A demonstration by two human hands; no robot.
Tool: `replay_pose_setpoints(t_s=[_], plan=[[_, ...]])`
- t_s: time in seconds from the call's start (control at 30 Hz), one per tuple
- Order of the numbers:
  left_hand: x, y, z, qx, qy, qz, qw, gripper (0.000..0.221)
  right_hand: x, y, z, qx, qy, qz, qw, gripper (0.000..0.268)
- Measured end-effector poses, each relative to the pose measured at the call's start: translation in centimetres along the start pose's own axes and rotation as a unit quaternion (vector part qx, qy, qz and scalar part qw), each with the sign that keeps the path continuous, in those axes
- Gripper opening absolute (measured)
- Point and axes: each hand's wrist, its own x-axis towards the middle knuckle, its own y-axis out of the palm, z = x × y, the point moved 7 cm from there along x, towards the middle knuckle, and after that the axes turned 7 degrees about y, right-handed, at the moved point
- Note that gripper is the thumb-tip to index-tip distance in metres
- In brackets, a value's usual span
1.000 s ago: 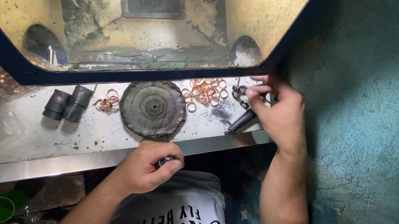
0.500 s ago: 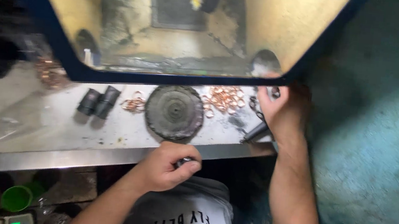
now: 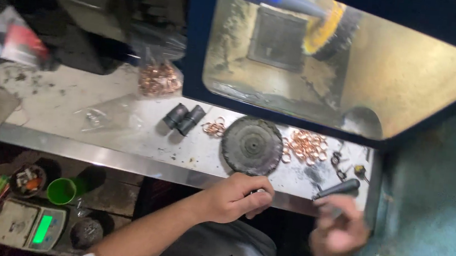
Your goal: Polishing small metal rings and jewelry components using a stationary polishing machine and a handheld rotary tool.
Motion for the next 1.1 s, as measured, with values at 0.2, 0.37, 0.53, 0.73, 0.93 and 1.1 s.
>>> replay_pose_setpoints(t_s=[0.2,0.37,0.53,0.73,0.93,1.1], plan=[[1.6,0.5,-3.5,-0.13,0.125,-0.092,0.979,0.041,-4.8,4.4,-2.8,0.056,0.021,0.186,0.981,0.063],[2.5,1.0,-4.8,-0.022,0.125,-0.087,0.988,0.047,-7.3,5.2,-8.4,0.032,0.097,0.2,0.974,0.065],[-0.1,-0.6,-6.0,0.149,0.127,-0.08,0.977,0.057,-7.3,4.3,-9.6,0.195,0.209,0.162,0.944,0.053],[-10.6,-10.2,-5.6,0.467,0.217,-0.187,0.836,0.021,-3.5,1.3,-9.0,0.298,0.214,0.042,0.929,0.054],[-16.6,-25.0,-13.0,0.454,0.099,-0.51,0.724,0.055,-4.5,2.5,-9.6,0.344,0.179,0.089,0.918,0.039],[-15.2,-31.1,-10.5,0.334,-0.042,-0.512,0.79,0.08,-4.1,2.6,-8.7,0.354,0.155,0.099,0.917,0.04]])
